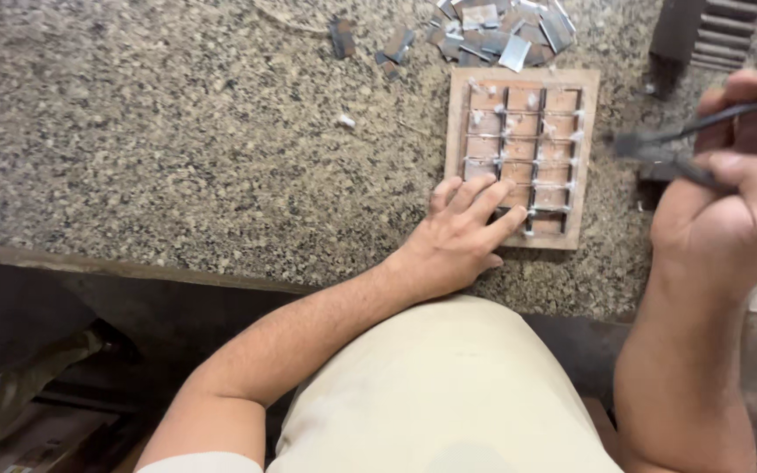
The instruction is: The person uses pincers to grip and pull small rectangular cast pieces out of a compartmentalized wooden mold tray on a granite workbench, working through the compartments one at a time and setting the extracted pieces on the counter beside the mold.
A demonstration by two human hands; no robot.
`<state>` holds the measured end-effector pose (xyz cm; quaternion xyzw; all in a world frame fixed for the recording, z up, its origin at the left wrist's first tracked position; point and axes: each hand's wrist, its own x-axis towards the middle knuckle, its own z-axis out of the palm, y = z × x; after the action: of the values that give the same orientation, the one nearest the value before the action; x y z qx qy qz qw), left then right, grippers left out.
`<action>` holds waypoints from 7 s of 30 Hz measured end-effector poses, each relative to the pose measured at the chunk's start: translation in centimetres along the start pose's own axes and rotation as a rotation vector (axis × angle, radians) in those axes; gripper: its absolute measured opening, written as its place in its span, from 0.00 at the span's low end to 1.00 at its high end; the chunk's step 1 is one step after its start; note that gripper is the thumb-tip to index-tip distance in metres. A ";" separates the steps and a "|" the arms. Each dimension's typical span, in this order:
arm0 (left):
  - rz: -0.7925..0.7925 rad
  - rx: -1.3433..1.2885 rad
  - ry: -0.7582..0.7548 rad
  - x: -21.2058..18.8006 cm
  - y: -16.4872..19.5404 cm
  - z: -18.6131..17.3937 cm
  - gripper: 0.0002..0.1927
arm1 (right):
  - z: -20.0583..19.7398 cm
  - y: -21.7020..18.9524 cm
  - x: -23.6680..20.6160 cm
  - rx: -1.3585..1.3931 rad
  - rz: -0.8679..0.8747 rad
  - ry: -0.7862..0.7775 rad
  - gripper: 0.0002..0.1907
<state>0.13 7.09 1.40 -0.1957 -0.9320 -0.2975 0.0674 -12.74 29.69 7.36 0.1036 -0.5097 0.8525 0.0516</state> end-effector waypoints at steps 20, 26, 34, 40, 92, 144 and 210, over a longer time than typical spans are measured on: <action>-0.004 0.179 -0.227 1.5 1.3 1.1 0.38 | -3.3 4.7 -6.1 0.211 0.206 0.280 0.23; -0.007 0.181 -0.267 1.7 1.3 1.1 0.37 | -3.0 4.9 -6.1 0.106 0.080 0.197 0.18; 0.003 0.202 -0.296 1.8 1.2 1.3 0.37 | 1.5 3.7 -6.4 -0.163 -0.052 0.088 0.14; -0.006 0.200 -0.291 1.8 1.4 1.2 0.35 | 1.8 2.1 -5.6 -0.085 0.012 0.060 0.16; 0.091 -0.062 0.113 -2.8 -2.8 -1.3 0.23 | 3.1 1.9 -5.8 0.021 0.185 0.159 0.17; -0.026 0.133 0.157 -3.5 -1.8 1.0 0.15 | 6.1 4.7 -7.8 -0.184 -0.010 -0.041 0.14; 0.136 -0.046 0.173 -3.6 -3.7 1.7 0.12 | 8.6 5.4 -6.7 -0.104 0.176 -0.006 0.17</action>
<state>1.89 4.18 -2.75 -0.2336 -0.9003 -0.3293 0.1629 -6.22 19.70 5.18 0.0579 -0.5604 0.8260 -0.0197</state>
